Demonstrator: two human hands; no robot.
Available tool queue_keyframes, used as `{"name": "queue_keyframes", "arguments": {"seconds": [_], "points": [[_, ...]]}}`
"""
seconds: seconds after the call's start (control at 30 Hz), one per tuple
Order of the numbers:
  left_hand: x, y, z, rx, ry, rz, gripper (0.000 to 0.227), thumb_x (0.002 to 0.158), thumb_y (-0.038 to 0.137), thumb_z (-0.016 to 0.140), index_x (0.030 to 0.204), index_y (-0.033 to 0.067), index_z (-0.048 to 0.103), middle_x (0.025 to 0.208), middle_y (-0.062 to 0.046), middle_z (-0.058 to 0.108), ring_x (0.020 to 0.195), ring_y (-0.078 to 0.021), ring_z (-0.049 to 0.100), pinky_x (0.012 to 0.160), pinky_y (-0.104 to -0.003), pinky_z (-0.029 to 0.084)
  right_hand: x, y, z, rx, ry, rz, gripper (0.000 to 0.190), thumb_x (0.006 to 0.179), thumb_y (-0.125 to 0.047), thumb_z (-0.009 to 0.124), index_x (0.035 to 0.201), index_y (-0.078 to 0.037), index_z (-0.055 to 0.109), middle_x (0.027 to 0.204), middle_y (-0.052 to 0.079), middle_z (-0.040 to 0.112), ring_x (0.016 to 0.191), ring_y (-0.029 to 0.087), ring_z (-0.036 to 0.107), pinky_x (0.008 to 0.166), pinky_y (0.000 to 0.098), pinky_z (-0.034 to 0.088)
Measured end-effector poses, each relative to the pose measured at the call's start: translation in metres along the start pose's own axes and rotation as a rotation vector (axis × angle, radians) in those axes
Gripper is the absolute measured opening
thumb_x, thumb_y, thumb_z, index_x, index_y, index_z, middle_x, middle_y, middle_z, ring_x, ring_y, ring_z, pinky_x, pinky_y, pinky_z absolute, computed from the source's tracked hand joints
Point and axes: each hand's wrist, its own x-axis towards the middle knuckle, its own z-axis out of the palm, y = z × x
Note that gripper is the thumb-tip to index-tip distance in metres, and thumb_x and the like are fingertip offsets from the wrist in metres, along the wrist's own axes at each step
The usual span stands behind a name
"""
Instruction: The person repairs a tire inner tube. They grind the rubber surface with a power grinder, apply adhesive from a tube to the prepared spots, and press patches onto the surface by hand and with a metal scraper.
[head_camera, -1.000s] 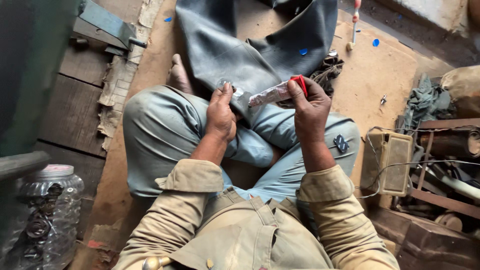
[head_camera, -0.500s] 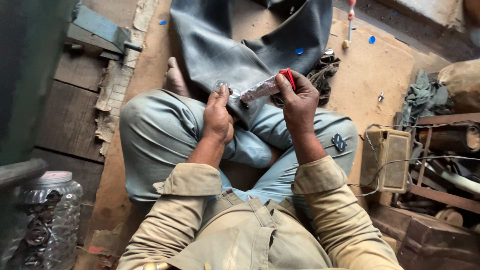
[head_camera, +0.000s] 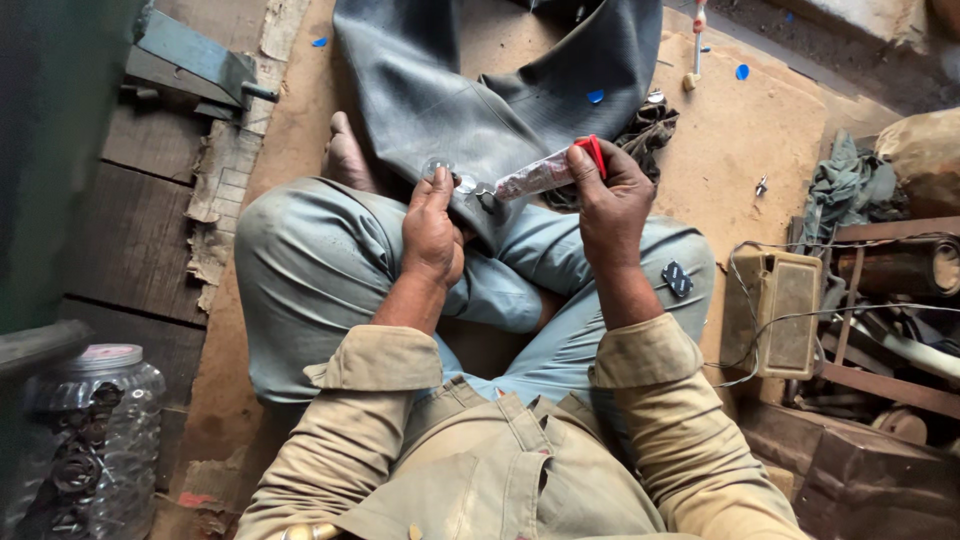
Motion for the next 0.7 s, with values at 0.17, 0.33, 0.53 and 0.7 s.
{"name": "queue_keyframes", "arguments": {"seconds": [0.17, 0.33, 0.53, 0.7], "points": [[0.002, -0.002, -0.003, -0.011, 0.01, 0.01, 0.022, 0.105, 0.031, 0.058, 0.106, 0.0089, 0.06, 0.101, -0.004, 0.062, 0.093, -0.0175, 0.063, 0.083, -0.037, 0.058, -0.004, 0.002, -0.007, -0.002, -0.002, 0.001, 0.018, 0.102, -0.012, 0.071, 0.113, 0.002, 0.073, 0.097, 0.002, 0.073, 0.086, 0.007, 0.068, 0.079, 0.0222, 0.058], [0.006, -0.006, -0.006, -0.02, 0.02, 0.018, 0.023, 0.104, 0.031, 0.059, 0.108, 0.0081, 0.061, 0.102, -0.004, 0.063, 0.095, -0.0177, 0.063, 0.085, -0.036, 0.059, -0.007, 0.003, -0.015, 0.004, 0.011, 0.018, 0.019, 0.101, -0.012, 0.071, 0.113, 0.003, 0.073, 0.097, 0.003, 0.074, 0.085, 0.009, 0.069, 0.079, 0.0241, 0.059], [0.008, -0.008, -0.007, -0.017, 0.036, 0.003, 0.023, 0.103, 0.032, 0.058, 0.108, 0.0092, 0.061, 0.103, -0.004, 0.062, 0.095, -0.0184, 0.063, 0.084, -0.038, 0.059, -0.012, 0.0, -0.015, 0.008, -0.014, 0.042, 0.018, 0.101, -0.012, 0.07, 0.111, 0.003, 0.073, 0.094, 0.003, 0.074, 0.082, 0.009, 0.07, 0.077, 0.0244, 0.06], [0.009, -0.011, -0.004, -0.031, 0.04, -0.019, 0.022, 0.101, 0.032, 0.058, 0.109, 0.0113, 0.062, 0.102, -0.003, 0.062, 0.093, -0.0181, 0.064, 0.081, -0.038, 0.06, -0.013, -0.008, -0.013, -0.015, -0.028, 0.021, 0.018, 0.103, -0.011, 0.07, 0.111, 0.004, 0.073, 0.095, 0.004, 0.074, 0.084, 0.009, 0.069, 0.078, 0.0244, 0.058]]}}
